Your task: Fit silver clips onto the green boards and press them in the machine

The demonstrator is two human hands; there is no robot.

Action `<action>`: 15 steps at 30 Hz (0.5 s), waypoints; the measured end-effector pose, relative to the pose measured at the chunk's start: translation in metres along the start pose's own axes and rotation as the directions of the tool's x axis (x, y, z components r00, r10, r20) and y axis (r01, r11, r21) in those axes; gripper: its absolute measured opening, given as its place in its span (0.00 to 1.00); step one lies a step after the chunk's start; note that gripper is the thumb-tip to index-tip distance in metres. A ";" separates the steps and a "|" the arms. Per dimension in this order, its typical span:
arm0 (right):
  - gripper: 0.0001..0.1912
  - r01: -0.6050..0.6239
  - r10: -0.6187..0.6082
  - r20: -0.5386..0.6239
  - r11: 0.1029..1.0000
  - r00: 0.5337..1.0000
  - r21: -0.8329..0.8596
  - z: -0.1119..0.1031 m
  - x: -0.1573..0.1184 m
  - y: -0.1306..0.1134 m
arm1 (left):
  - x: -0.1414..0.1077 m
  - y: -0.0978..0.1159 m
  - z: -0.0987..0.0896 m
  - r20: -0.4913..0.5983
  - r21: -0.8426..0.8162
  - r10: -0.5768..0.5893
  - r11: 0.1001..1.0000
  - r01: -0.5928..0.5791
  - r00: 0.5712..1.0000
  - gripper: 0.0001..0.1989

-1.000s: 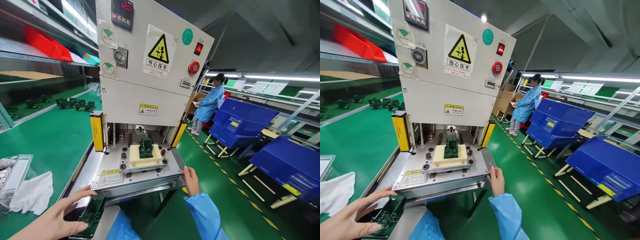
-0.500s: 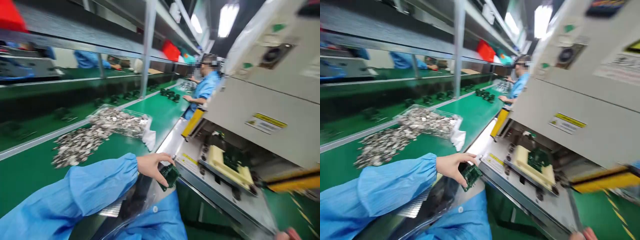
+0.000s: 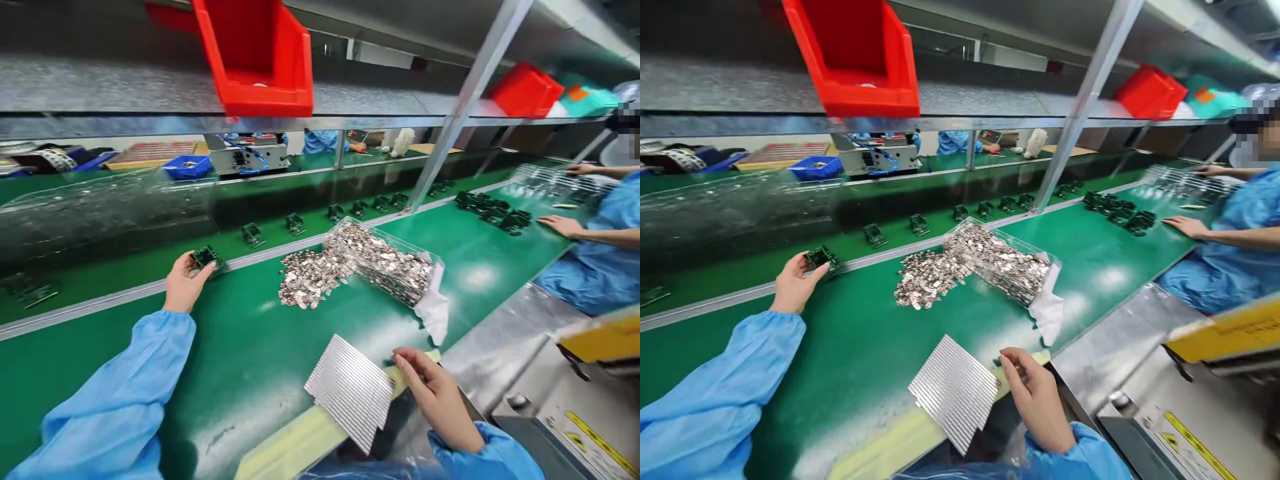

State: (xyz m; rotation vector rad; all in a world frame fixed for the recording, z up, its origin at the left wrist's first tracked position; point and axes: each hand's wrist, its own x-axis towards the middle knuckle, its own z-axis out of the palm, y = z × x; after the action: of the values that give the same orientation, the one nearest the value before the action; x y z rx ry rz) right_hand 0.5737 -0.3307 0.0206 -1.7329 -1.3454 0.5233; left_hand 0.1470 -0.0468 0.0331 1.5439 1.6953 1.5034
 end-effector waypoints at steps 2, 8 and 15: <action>0.21 0.003 -0.003 0.063 1.000 0.998 -0.003 0.010 0.024 -0.002 | 0.021 -0.016 0.000 -0.037 0.073 -0.039 0.996 0.042 0.999 0.32; 0.22 0.092 -0.071 0.116 0.976 0.991 -0.195 0.047 0.098 -0.024 | 0.072 -0.028 0.035 0.015 0.148 -0.081 0.986 0.078 0.997 0.37; 0.23 0.227 -0.231 0.030 0.910 0.973 -0.346 0.086 0.168 -0.026 | 0.069 -0.060 -0.009 -0.172 0.289 -0.040 0.953 0.089 0.984 0.30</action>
State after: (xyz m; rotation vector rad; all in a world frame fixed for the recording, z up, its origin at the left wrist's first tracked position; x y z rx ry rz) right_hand 0.5499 -0.1418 0.0240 -1.8157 -1.6849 0.1459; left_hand 0.0907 0.0220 0.0080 1.5222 2.1268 1.4284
